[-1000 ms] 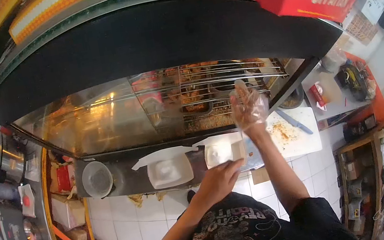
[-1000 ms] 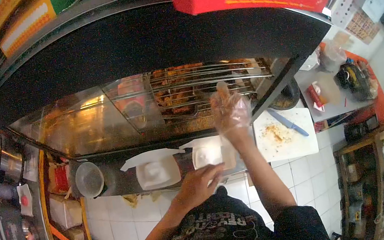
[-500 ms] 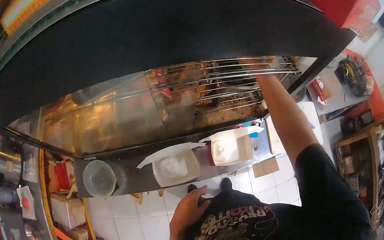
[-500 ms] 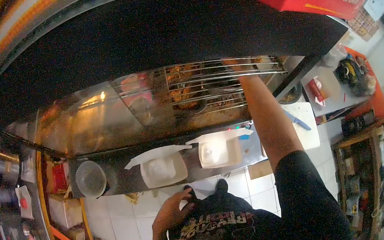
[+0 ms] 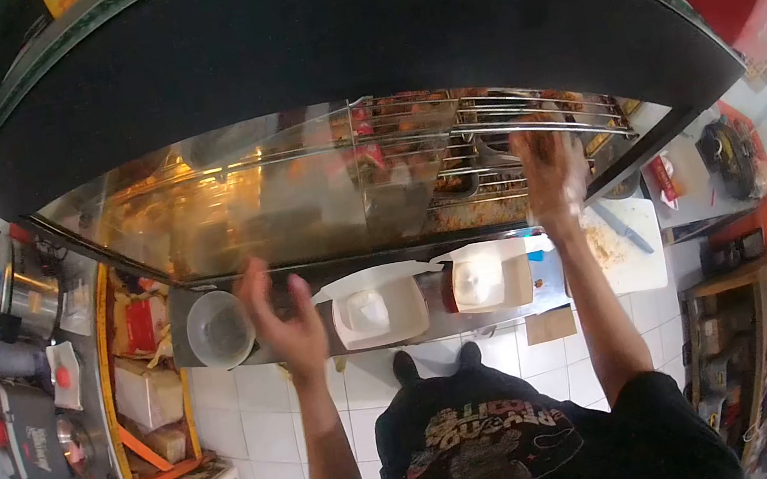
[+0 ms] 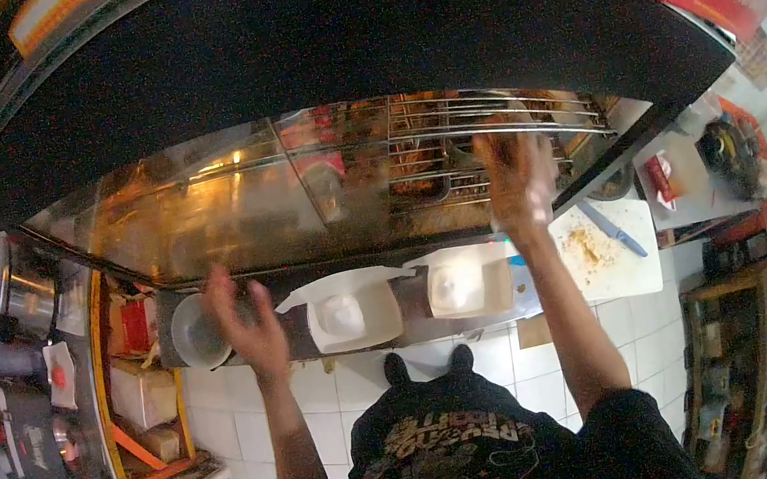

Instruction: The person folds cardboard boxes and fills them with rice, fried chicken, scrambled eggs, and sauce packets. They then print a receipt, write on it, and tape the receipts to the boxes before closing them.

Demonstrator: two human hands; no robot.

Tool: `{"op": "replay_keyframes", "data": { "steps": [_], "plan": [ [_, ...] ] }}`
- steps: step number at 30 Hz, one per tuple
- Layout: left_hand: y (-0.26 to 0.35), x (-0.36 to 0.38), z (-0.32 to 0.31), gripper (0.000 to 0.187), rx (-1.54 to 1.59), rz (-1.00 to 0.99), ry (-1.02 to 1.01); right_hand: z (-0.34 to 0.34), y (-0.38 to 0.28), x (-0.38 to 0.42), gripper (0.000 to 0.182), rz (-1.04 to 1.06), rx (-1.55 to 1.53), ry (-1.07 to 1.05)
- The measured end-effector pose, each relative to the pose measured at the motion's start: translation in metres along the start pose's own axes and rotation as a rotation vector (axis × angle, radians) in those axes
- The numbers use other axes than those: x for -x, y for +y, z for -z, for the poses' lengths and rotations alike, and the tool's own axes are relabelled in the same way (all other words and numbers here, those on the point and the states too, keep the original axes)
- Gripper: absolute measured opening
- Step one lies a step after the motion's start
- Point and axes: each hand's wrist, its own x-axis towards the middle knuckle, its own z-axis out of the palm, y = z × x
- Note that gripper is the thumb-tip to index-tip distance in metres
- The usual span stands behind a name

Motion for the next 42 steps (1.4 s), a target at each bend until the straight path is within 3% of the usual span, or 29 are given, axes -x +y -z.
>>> {"op": "replay_keyframes", "data": {
  "steps": [1, 2, 6, 8, 9, 11, 13, 14, 17, 19, 21, 22, 26, 27, 29, 30, 31, 35, 37, 40, 42],
  "plan": [
    [-0.004, -0.026, -0.007, 0.058, -0.013, 0.039, 0.178, 0.014, -0.011, 0.023, 0.061, 0.025, -0.112, 0.087],
    [0.005, -0.054, -0.005, 0.063, -0.044, -0.004, 0.217, 0.026, -0.016, 0.047, 0.062, 0.040, -0.188, 0.077],
    [0.012, -0.102, -0.019, 0.084, -0.152, -0.149, 0.289, 0.035, 0.019, 0.170, 0.068, -0.139, -0.235, -0.356],
    [0.005, -0.102, -0.029, 0.086, -0.250, -0.124, 0.233, 0.011, 0.051, 0.218, 0.058, -0.181, -0.302, -0.416],
    [-0.004, -0.099, -0.036, 0.088, -0.244, -0.231, 0.271, 0.002, 0.069, 0.231, 0.052, -0.052, -0.253, -0.472],
    [0.001, -0.093, -0.041, 0.097, -0.140, -0.176, 0.228, -0.040, 0.097, 0.264, 0.048, -0.429, -0.871, -0.581],
    [-0.008, -0.090, -0.046, 0.100, -0.114, -0.180, 0.253, -0.031, 0.075, 0.253, 0.047, -0.172, -0.182, -0.655],
    [-0.013, -0.089, -0.051, 0.100, -0.103, -0.203, 0.287, -0.047, 0.104, 0.259, 0.045, -0.029, -0.178, -0.777],
    [-0.011, -0.093, -0.049, 0.100, -0.057, -0.194, 0.334, -0.056, 0.093, 0.245, 0.044, -0.066, 0.037, -0.645],
    [-0.020, -0.086, -0.039, 0.100, -0.030, -0.149, 0.325, -0.054, 0.068, 0.210, 0.045, 0.064, 0.095, -0.678],
    [-0.035, -0.075, -0.036, 0.101, 0.046, -0.089, 0.332, -0.052, 0.011, 0.181, 0.051, -0.041, -0.311, -0.574],
    [-0.040, -0.073, -0.034, 0.099, 0.068, -0.024, 0.352, -0.051, -0.025, 0.166, 0.054, 0.060, -0.377, -0.519],
    [-0.073, -0.090, -0.031, 0.093, 0.094, 0.085, 0.467, -0.090, -0.079, 0.145, 0.059, -0.041, -0.694, -0.502],
    [-0.079, -0.098, -0.034, 0.092, 0.110, 0.087, 0.474, -0.090, -0.083, 0.144, 0.061, -0.133, -0.853, -0.521],
    [-0.085, -0.108, -0.055, 0.091, -0.061, 0.055, 0.519, -0.080, -0.087, 0.144, 0.067, -0.623, -1.646, -0.540],
    [-0.082, -0.111, -0.064, 0.091, -0.015, 0.050, 0.491, -0.071, -0.081, 0.145, 0.072, -0.762, -1.834, -0.502],
    [-0.077, -0.111, -0.068, 0.090, -0.026, 0.047, 0.514, -0.060, -0.095, 0.146, 0.075, -0.348, -1.020, -0.505],
    [-0.037, -0.083, -0.097, 0.090, 0.015, 0.040, 0.464, -0.035, -0.036, 0.179, 0.084, -0.289, -0.821, -0.528],
    [-0.019, -0.059, -0.118, 0.093, 0.073, 0.033, 0.368, -0.022, -0.025, 0.203, 0.075, -0.490, -0.727, -0.564],
    [0.016, -0.011, -0.123, 0.091, 0.105, -0.032, 0.157, -0.002, -0.031, 0.212, 0.065, -0.484, -0.604, -0.649],
    [0.006, 0.025, -0.093, 0.089, 0.148, -0.075, 0.085, -0.001, -0.023, 0.226, 0.059, -0.476, -0.674, -0.662]
  ]
}}
